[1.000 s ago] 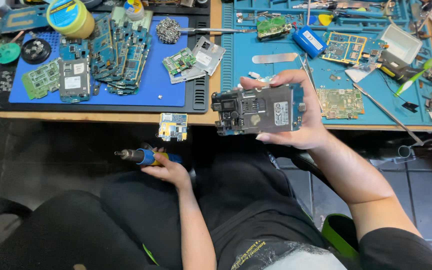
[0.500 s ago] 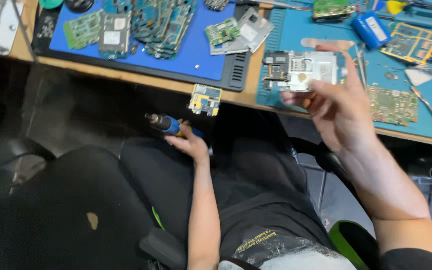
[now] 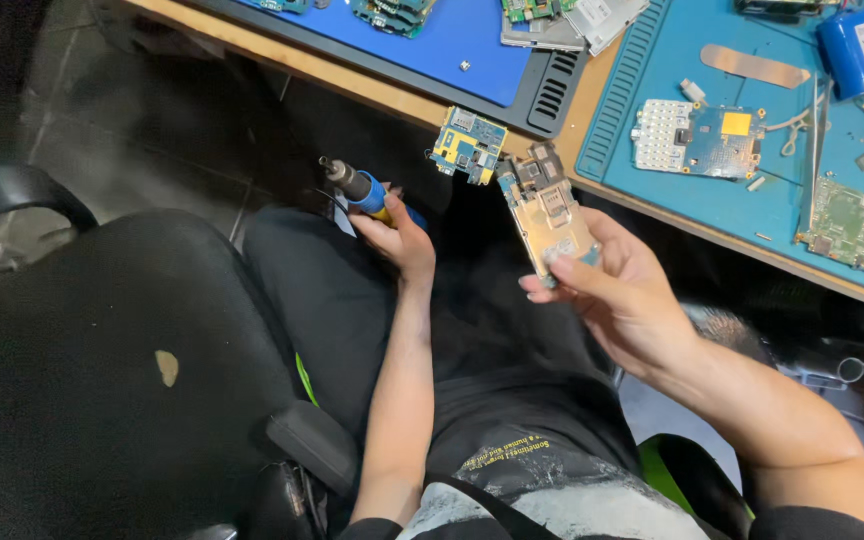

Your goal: The person uses a hot air gun and tweezers to work on a small circuit board, then picks up a larger circuit board and continues to apply heat and manipulate components with the tweezers.

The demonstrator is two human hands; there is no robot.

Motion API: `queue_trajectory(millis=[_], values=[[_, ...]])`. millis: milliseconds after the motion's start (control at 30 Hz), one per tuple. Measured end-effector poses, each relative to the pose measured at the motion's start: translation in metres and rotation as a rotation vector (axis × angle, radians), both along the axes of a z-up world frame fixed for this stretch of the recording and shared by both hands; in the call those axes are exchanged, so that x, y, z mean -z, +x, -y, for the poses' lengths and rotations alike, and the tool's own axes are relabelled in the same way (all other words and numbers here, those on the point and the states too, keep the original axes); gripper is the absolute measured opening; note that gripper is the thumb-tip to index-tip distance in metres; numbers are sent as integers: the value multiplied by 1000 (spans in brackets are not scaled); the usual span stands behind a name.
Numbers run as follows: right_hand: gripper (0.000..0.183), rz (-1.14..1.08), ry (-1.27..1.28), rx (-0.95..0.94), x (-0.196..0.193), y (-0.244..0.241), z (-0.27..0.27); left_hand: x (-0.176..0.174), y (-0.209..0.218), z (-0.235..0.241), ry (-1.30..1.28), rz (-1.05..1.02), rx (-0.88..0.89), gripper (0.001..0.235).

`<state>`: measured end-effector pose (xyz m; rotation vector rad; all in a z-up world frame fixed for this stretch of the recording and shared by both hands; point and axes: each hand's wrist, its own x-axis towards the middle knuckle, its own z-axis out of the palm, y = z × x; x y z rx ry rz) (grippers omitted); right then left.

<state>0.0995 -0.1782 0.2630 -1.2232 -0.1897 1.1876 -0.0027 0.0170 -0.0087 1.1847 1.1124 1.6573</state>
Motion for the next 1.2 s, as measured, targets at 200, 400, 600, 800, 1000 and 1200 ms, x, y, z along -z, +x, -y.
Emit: queue_trajectory(millis=[200,400,600,800,1000,1200], values=[[70,-32,-11,-67,6,-5,-13,-7,-4,4,-69,-78,0,37],[54,11,-5,-187,4,1,-21,2,-2,1,8,-72,8,38],[57,23,37,-181,10,3,-25,5,0,3,-1,-56,6,39],[43,52,195,-78,13,1,-36,21,11,0,22,-164,-142,53],[37,68,186,-54,25,8,-34,9,8,-1,67,-128,-120,49],[33,151,130,-53,13,10,-35,7,11,1,74,-191,-133,51]])
